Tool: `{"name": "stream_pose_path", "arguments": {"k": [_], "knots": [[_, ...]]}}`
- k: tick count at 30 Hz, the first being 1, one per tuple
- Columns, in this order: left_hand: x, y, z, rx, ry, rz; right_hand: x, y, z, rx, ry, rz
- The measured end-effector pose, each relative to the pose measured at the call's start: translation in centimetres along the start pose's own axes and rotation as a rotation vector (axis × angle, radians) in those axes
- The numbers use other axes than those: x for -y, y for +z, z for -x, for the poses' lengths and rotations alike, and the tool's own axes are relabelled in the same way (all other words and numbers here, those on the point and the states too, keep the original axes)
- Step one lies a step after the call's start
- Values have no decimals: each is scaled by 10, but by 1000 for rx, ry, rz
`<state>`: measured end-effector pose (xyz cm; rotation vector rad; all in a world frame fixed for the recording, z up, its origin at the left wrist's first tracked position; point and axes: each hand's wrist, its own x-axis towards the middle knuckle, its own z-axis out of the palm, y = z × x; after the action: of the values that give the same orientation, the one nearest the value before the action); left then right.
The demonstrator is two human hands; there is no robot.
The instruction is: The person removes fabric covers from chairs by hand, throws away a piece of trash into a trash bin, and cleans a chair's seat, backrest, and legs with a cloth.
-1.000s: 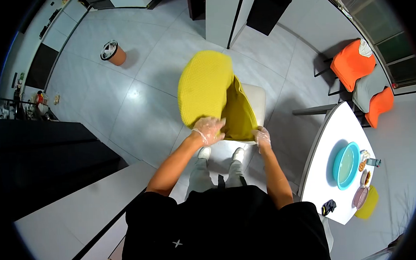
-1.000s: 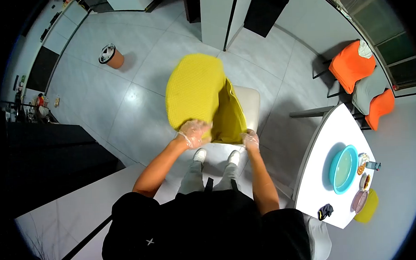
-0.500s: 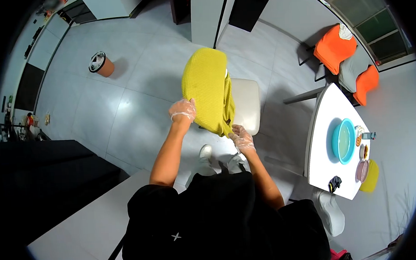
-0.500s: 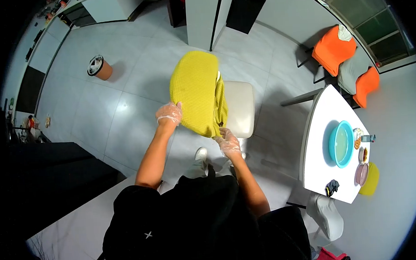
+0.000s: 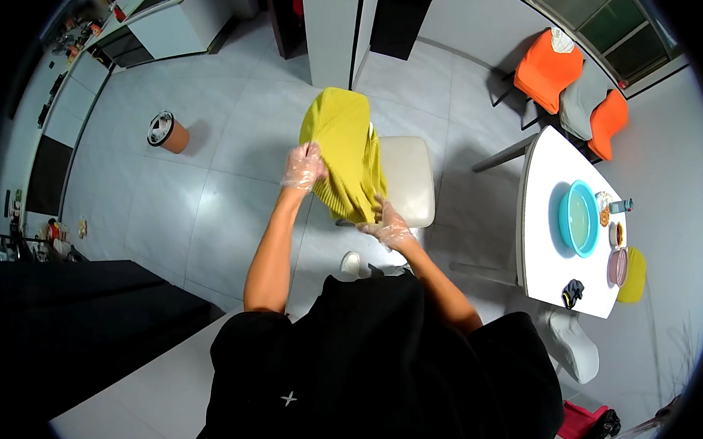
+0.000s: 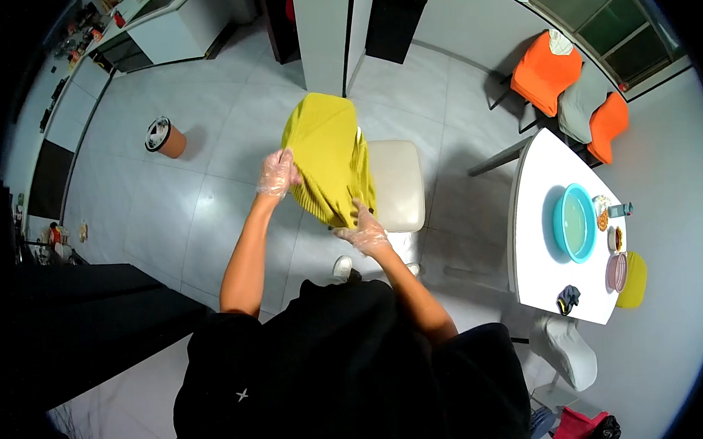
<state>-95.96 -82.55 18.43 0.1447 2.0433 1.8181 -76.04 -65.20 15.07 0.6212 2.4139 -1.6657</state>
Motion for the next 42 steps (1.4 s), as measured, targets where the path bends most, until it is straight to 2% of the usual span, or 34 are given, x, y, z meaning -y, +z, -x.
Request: {"name": "stream_pose_path", "arguments": {"k": [1, 3, 4, 5, 6, 7, 9, 12, 13, 14, 15, 16, 19, 20, 23, 24, 25, 26, 27, 28, 29, 30, 31, 33, 34, 35, 40, 41, 42], "knots": [[-14, 13, 3, 24, 136, 233, 23, 6, 5, -103, -91, -33], [-68, 58, 46, 85, 265, 134, 18, 5, -19, -153, -312, -136], [-86, 84, 69, 102, 431, 66, 23, 0, -26, -170, -358, -222], [-115, 97, 93, 200, 764, -23, 26, -5, -31, -188, -394, -293], [-143, 107, 119, 349, 843, -49, 30, -14, -34, -205, -377, -378], [-150, 124, 145, 501, 764, 111, 36, -26, -35, -229, -360, -464], [-191, 135, 170, 748, 1320, -53, 42, -57, -32, -290, -308, -630], [-194, 145, 169, 809, 1281, 39, 38, -114, -16, -414, -249, -810], [-188, 144, 162, 683, 1371, -25, 32, -132, -5, -463, -231, -847], [-182, 142, 155, 782, 931, 48, 22, -145, 6, -513, -207, -881], [-180, 142, 151, 763, 690, 60, 11, -165, 22, -570, -186, -911], [-164, 150, 145, 678, 640, 132, -1, -178, 40, -631, -163, -934], [-107, 175, 109, 840, 362, 382, -46, -190, 102, -818, -51, -986], [-97, 190, 93, 889, 307, 346, -58, -188, 117, -874, -10, -1012], [-72, 244, 122, 1036, 175, 106, -96, -165, 171, -963, 112, -1083], [-54, 261, 128, 1157, 33, 11, -108, -152, 187, -977, 156, -1116], [-54, 276, 150, 1221, 2, -117, -120, -141, 204, -984, 184, -1147], [21, 311, 162, 1273, 446, -151, -139, -130, 223, -983, 210, -1180], [26, 325, 183, 1348, 456, -236, -149, -121, 237, -987, 235, -1212], [14, 338, 204, 1514, 203, -291, -159, -114, 248, -989, 255, -1245], [52, 361, 223, 1579, 343, -234, -169, -108, 262, -994, 275, -1276], [42, 369, 237, 1636, 115, -276, -177, -107, 273, -1004, 277, -1297], [53, 383, 245, 1606, 52, -374, -186, -112, 284, -1018, 276, -1317], [72, 424, 273, 1531, -44, -356, -206, -128, 313, -1053, 245, -1342], [145, 454, 271, 1521, 26, -297, -217, -136, 326, -1070, 228, -1349], [123, 471, 298, 1525, -38, -152, -228, -147, 343, -1088, 212, -1353], [123, 563, 406, 1614, -74, -391, -279, -196, 445, -1181, 164, -1349], [112, 579, 428, 1628, -375, -302, -287, -205, 463, -1197, 161, -1344], [73, 590, 462, 1613, -676, -212, -292, -216, 483, -1215, 155, -1337]]}}
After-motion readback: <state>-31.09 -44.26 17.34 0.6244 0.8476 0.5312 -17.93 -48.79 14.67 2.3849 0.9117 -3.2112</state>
